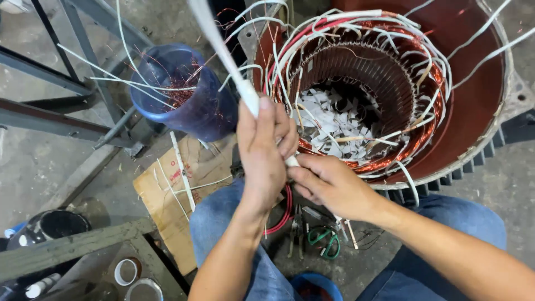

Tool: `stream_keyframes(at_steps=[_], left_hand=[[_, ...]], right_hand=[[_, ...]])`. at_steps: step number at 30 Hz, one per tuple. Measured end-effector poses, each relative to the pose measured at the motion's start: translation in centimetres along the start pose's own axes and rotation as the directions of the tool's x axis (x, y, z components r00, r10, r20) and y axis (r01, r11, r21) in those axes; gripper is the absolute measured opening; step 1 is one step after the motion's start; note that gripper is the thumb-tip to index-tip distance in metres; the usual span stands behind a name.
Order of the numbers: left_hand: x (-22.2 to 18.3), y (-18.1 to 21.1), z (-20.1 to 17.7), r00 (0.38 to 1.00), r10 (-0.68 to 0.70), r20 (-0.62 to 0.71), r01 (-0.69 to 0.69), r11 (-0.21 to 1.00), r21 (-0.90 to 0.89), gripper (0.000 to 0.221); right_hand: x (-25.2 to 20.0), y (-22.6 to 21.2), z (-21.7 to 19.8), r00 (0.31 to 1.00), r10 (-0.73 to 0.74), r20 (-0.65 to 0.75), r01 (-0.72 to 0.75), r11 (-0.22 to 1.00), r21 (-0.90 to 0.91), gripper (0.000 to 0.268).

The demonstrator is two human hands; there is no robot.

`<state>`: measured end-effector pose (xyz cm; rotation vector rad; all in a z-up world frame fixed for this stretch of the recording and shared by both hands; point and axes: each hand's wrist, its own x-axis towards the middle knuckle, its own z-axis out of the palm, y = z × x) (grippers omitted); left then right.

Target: Repairing and rewinding an electric motor stator by organizing and trimming copper wire coils.

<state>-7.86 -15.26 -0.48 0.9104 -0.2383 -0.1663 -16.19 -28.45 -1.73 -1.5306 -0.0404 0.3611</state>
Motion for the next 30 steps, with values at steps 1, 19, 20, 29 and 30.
stream_keyframes(at_steps=[1,19,20,29,30], left_hand=[[0.2,0.1,-0.1,1.0,0.011,-0.003,-0.011,1.0,-0.009,0.016],[2.7,0.9,0.3,0.955,0.007,0.295,0.014,0.998,-0.067,0.032],[2.7,2.3,0.1,0.948,-0.027,0.318,0.019,0.999,0.027,0.029],[2.5,2.5,-1.0,0.896,-0.002,0.445,-0.347,0.623,0.702,0.033],[2.6,1.3,-1.2,0.901,-0.043,0.431,-0.343,0.535,0.772,0.039]], right_hand=[[0.1,0.4,-0.5,1.0,-0.001,0.005,0.001,1.0,-0.013,0.036],[2.1,-2.3,-10.7,0.863,-0.107,0.495,0.304,0.891,-0.337,0.05],[2.4,-1.4,-13.6,0.947,0.158,0.278,-0.038,0.919,-0.392,0.051],[6.2,-0.3,-22.7,0.982,0.149,-0.117,-0.128,0.977,0.173,0.074],[6.6,-0.3,-20.6,0.995,0.101,0.012,-0.102,0.978,0.184,0.038]])
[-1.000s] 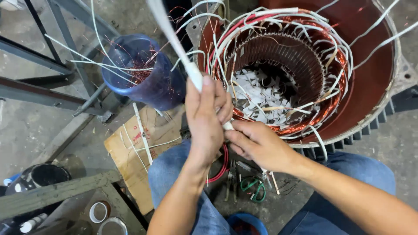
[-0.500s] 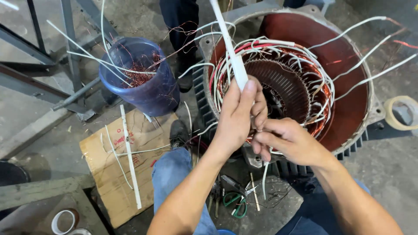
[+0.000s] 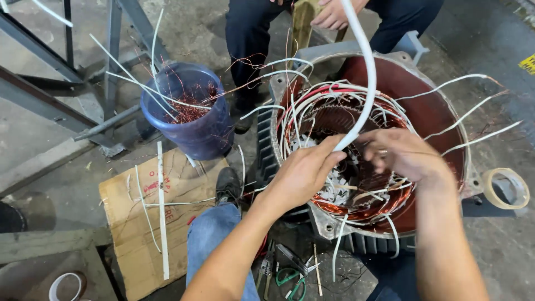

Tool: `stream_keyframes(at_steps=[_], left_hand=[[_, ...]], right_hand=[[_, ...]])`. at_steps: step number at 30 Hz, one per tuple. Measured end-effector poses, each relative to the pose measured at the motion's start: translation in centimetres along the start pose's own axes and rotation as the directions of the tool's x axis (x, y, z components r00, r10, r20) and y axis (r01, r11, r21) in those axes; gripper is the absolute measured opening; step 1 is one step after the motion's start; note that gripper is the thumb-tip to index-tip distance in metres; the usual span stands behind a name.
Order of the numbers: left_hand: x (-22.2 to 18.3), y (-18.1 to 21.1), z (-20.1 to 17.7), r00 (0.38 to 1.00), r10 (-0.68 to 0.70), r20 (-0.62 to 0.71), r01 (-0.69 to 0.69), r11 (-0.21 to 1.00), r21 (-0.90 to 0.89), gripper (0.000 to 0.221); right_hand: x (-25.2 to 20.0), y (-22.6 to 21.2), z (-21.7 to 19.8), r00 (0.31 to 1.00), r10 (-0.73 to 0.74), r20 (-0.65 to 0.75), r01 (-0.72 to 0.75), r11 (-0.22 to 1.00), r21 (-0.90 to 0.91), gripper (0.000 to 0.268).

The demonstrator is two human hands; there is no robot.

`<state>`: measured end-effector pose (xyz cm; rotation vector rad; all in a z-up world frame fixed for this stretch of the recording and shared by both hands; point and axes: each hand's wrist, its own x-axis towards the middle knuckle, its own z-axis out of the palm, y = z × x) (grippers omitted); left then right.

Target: Repairing and rewinding an electric motor stator by organizing and trimming copper wire coils.

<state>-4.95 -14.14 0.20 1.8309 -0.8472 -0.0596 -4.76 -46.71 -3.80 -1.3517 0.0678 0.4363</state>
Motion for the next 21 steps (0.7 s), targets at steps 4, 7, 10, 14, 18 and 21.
stream_keyframes(at_steps=[4,7,10,14,18,21], left_hand=[[-0.2,-0.3,0.1,1.0,0.018,0.007,-0.017,0.992,-0.123,0.038],[0.9,-1.0,0.0,0.995,-0.102,-0.016,0.1,0.989,-0.111,0.036],[3.2,-3.3,-0.3,0.992,-0.056,-0.114,0.046,0.995,-0.087,0.04],[6.7,-7.9,1.0,0.983,-0.175,-0.056,0.159,0.964,-0.212,0.035],[6.0,-8.9,4.2,0.935,-0.355,0.006,0.338,0.885,-0.32,0.036],[3.7,-3.2,6.2,0.845,-0.509,0.163,0.492,0.623,-0.608,0.03]], right_hand=[[3.7,8.1,1.8,0.973,0.006,-0.233,0.02,0.994,0.11,0.033],[4.3,9.0,5.9,0.985,0.131,-0.109,-0.096,0.954,0.283,0.033],[3.7,8.3,8.3,0.992,0.121,-0.045,-0.091,0.902,0.422,0.031],[3.3,6.6,4.3,0.964,-0.006,-0.266,0.093,0.945,0.313,0.033],[1.8,3.9,-0.3,0.892,-0.127,-0.434,0.29,0.897,0.333,0.033],[1.9,1.7,-0.2,0.854,-0.124,-0.505,0.393,0.791,0.47,0.033]])
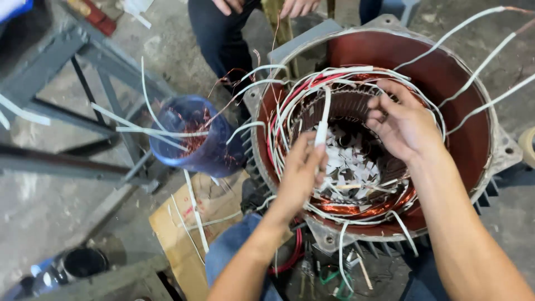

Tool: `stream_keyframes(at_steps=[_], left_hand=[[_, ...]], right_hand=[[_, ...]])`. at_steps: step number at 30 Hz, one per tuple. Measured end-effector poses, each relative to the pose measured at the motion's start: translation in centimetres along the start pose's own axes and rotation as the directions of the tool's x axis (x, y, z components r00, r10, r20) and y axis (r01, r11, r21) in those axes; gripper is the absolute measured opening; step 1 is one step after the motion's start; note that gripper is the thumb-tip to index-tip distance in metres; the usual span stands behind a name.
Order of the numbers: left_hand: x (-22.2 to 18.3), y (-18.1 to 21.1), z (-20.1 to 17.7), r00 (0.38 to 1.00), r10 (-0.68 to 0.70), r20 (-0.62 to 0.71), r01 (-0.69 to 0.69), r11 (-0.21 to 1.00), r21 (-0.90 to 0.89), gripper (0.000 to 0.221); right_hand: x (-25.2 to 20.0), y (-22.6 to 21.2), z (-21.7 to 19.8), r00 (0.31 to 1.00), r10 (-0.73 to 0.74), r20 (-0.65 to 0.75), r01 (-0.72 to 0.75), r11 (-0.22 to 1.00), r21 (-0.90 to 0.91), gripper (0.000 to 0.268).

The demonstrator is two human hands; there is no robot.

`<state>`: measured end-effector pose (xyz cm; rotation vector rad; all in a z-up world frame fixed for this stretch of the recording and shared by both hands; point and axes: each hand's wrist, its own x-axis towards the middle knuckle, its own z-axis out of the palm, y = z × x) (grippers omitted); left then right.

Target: Repairing and rewinding an electric motor stator by organizing and trimming copper wire coils.

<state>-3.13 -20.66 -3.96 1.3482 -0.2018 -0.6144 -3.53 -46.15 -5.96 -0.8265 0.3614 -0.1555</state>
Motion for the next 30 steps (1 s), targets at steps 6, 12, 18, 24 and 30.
stream_keyframes(at_steps=[6,12,18,24,30], left_hand=[[-1.3,-2.0,0.3,0.981,0.022,0.191,0.016,0.98,-0.197,0.046],[-2.3,-1.0,-0.1,0.994,-0.019,0.111,0.015,0.999,0.036,0.049],[-1.3,-2.5,-1.2,0.986,0.021,0.165,0.03,0.952,-0.306,0.035],[0.1,-2.2,-1.0,0.996,-0.072,0.055,0.084,0.965,-0.248,0.017],[-0.4,-0.1,-0.8,0.995,-0.053,0.086,0.069,0.979,-0.194,0.017]], right_hand=[[2.8,-1.7,0.7,0.998,-0.024,-0.055,0.037,0.968,0.249,0.022],[1.9,-2.7,1.3,0.99,-0.099,-0.101,0.119,0.969,0.215,0.012],[-0.3,-0.1,3.8,0.964,-0.259,0.054,0.264,0.949,-0.174,0.014],[-1.8,0.7,5.6,0.985,-0.171,-0.035,0.166,0.98,-0.111,0.015],[-2.8,6.8,5.0,0.997,0.058,0.051,-0.037,0.935,-0.354,0.026]])
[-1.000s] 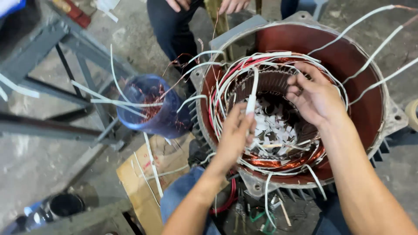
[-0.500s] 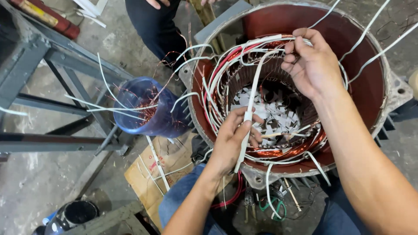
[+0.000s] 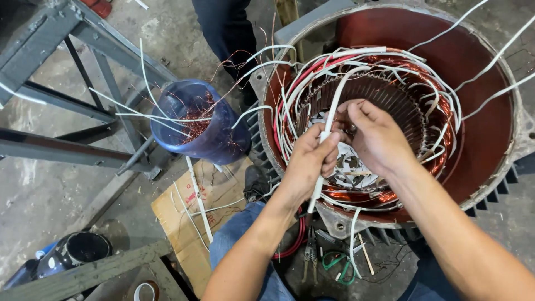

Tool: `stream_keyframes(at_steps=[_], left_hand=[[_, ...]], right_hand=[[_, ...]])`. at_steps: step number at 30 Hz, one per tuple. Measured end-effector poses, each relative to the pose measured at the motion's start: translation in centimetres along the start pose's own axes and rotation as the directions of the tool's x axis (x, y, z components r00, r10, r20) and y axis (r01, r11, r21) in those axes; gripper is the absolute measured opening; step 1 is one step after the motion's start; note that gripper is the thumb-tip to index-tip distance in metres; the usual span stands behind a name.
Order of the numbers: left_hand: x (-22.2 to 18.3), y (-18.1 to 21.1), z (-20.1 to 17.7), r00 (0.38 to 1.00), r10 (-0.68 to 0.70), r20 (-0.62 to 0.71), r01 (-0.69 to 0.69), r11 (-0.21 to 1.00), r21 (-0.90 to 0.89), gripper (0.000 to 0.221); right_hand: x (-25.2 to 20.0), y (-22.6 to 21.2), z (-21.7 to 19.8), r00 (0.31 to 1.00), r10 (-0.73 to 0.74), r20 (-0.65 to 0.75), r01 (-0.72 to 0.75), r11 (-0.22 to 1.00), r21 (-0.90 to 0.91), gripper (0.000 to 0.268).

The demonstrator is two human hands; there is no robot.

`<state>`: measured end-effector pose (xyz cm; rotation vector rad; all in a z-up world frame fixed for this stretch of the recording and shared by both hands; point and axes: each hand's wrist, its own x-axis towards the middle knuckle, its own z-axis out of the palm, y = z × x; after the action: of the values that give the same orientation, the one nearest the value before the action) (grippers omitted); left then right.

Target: Repairing and rewinding an electric motor stator by organizing and trimming copper wire coils.

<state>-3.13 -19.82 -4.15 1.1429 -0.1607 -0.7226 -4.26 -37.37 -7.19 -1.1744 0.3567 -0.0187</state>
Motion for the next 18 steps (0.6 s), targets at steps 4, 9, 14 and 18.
stream_keyframes(at_steps=[4,9,14,18], left_hand=[[-0.2,0.4,-0.7,0.999,-0.014,0.042,0.017,0.997,-0.081,0.019],[0.4,-0.2,-1.0,1.0,-0.004,0.007,0.004,1.0,-0.008,0.017],[-0.2,0.5,0.5,0.98,0.198,-0.034,-0.162,0.877,0.452,0.019],[0.2,-0.4,-0.4,0.983,0.182,-0.023,-0.163,0.923,0.35,0.037]], right_hand=[[-1.0,-2.3,-0.3,0.999,-0.018,0.045,0.021,0.998,-0.065,0.026],[-1.2,-3.1,-2.1,0.992,-0.081,0.099,0.099,0.976,-0.192,0.019],[-1.3,-3.5,-1.5,0.994,-0.074,0.082,0.084,0.988,-0.127,0.021],[-0.5,-4.4,-2.6,0.997,-0.071,0.013,0.071,0.996,0.045,0.02]])
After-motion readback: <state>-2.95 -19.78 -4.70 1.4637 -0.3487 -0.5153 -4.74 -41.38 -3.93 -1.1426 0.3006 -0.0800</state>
